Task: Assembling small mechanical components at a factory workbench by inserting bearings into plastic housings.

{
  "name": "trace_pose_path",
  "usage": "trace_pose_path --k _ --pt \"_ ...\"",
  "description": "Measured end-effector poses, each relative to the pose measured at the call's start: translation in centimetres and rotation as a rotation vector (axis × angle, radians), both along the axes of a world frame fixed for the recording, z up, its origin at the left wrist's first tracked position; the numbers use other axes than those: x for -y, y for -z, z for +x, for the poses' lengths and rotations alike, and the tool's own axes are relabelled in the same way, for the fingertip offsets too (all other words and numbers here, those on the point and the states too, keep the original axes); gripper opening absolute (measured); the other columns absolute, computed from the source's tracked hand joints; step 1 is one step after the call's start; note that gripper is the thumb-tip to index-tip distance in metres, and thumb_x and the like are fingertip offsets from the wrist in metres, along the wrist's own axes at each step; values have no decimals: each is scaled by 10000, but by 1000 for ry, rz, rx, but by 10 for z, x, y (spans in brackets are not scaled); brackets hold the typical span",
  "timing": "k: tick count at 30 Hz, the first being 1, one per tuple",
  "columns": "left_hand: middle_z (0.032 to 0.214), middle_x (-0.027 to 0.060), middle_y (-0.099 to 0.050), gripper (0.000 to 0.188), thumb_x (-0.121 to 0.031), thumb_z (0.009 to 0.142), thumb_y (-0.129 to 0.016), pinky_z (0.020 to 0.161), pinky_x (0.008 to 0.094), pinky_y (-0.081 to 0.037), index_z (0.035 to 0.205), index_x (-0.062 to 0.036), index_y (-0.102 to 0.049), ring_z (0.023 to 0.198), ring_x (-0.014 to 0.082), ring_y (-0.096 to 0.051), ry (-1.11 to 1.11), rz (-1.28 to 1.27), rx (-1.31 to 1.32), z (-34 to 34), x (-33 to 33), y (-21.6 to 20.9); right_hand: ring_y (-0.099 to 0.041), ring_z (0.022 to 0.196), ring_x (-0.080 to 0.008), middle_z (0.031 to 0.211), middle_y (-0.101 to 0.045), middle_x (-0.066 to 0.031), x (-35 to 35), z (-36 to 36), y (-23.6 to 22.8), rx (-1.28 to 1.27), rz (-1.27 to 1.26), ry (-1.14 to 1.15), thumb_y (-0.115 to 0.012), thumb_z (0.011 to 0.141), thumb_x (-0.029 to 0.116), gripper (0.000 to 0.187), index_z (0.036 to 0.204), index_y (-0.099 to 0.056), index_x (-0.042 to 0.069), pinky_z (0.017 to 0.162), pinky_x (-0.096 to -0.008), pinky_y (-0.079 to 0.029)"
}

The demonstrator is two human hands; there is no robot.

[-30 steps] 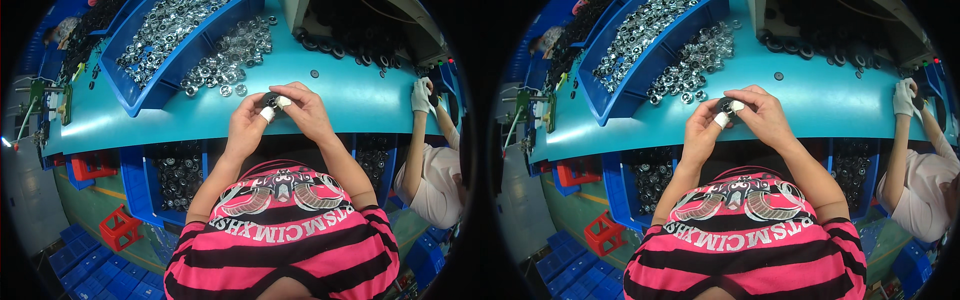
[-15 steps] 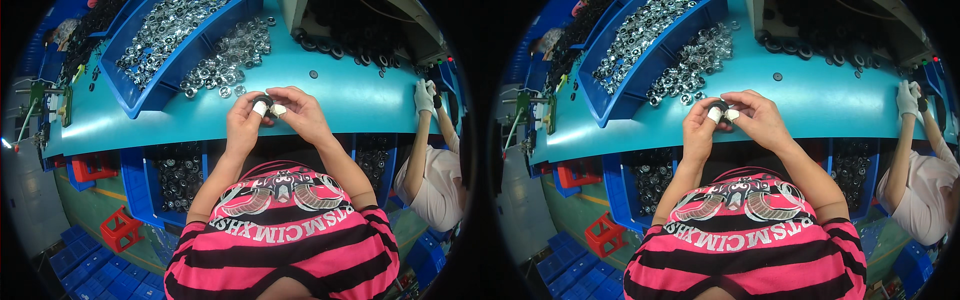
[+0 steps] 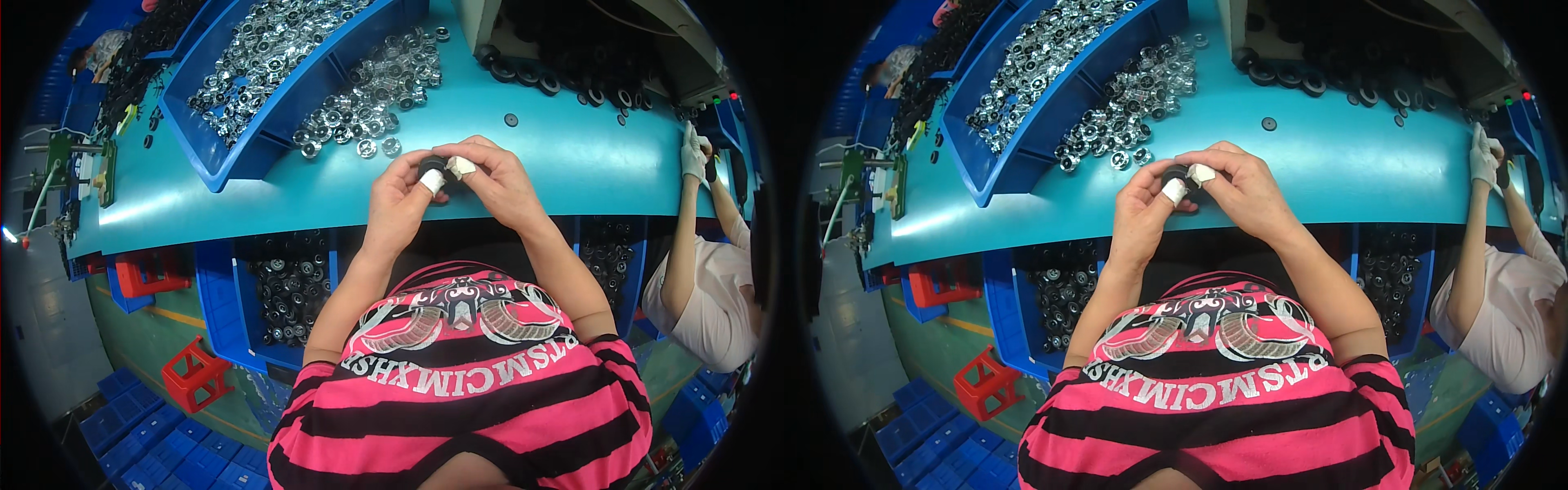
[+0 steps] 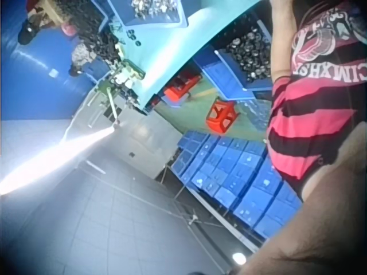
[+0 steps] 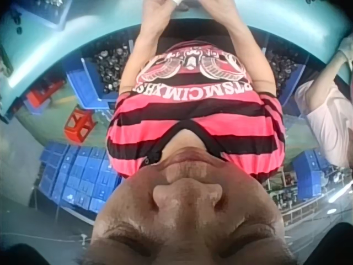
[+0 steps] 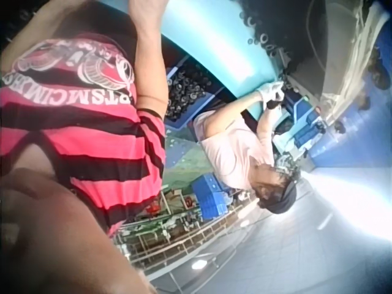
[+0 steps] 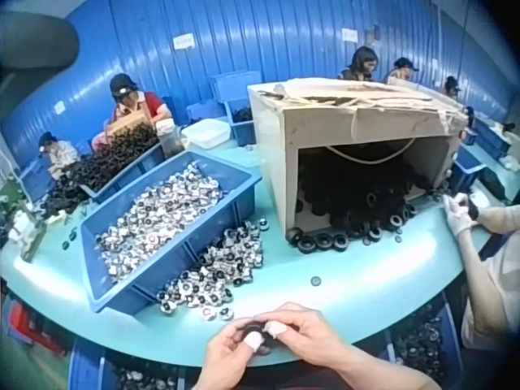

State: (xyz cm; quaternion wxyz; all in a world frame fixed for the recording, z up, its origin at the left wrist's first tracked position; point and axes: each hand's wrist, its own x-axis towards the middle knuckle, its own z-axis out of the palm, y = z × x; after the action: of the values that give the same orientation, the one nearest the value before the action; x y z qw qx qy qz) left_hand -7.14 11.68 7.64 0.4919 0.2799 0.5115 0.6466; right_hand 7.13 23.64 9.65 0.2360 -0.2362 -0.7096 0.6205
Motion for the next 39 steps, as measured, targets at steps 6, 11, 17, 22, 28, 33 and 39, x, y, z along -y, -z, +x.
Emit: trace_pose_path --k 6,11,17,22,28,33,39 --pt "1095 118 -678 217 -60 1001 -573 796 311 -596 1202 17 -550 946 167 -682 -45 -29 145 1 1 -2 -635 959 -178 1058 -633 -82 10 1 5 -32 -42 -18 -601 905 13 394 1293 -657 50 849 -306 -526" --pt "1069 115 -680 196 -52 1001 -558 790 286 -586 1184 15 -571 915 148 -675 -15 -67 -64 1 3 -6 -653 1008 -180 1040 -642 -86 3 7 -15 155 193 -66 -615 897 -13 377 1269 -658 19 882 -282 -535" --pt "1093 108 -681 277 -33 993 -565 791 279 -581 1266 14 -560 938 135 -664 22 -20 -33 1 1 -11 -646 1035 -155 1120 -664 -79 6 5 -1 -25 -129 38 -633 937 19 263 1192 -699 2 904 -279 -521" --pt "1108 121 -683 236 -10 998 -544 815 323 -613 1229 37 -550 969 174 -681 -27 13 -11 3 0 -7 -643 1024 -140 1106 -661 -64 11 2 9 -102 -178 59 -640 947 28 227 1158 -714 -7 895 -274 -524" --pt "1083 116 -674 225 7 998 -533 794 300 -598 1222 23 -535 937 151 -674 -79 22 -15 7 3 0 -625 949 -123 1048 -641 -52 12 1 10 -15 -124 23 -646 934 23 246 1167 -725 13 841 -257 -521" --pt "1110 127 -671 271 7 990 -545 813 303 -596 1259 33 -522 952 166 -678 -81 30 67 6 1 -1 -621 922 -120 1017 -642 -48 13 -1 13 -79 -156 39 -635 921 9 260 1162 -732 14 804 -245 -515" --pt "1185 148 -651 489 30 957 -584 863 325 -588 1426 46 -443 1002 192 -672 -24 74 108 5 4 4 -639 961 -134 1042 -667 -64 6 -3 16 -63 -184 63 -626 922 12 269 1171 -729 14 834 -266 -521"
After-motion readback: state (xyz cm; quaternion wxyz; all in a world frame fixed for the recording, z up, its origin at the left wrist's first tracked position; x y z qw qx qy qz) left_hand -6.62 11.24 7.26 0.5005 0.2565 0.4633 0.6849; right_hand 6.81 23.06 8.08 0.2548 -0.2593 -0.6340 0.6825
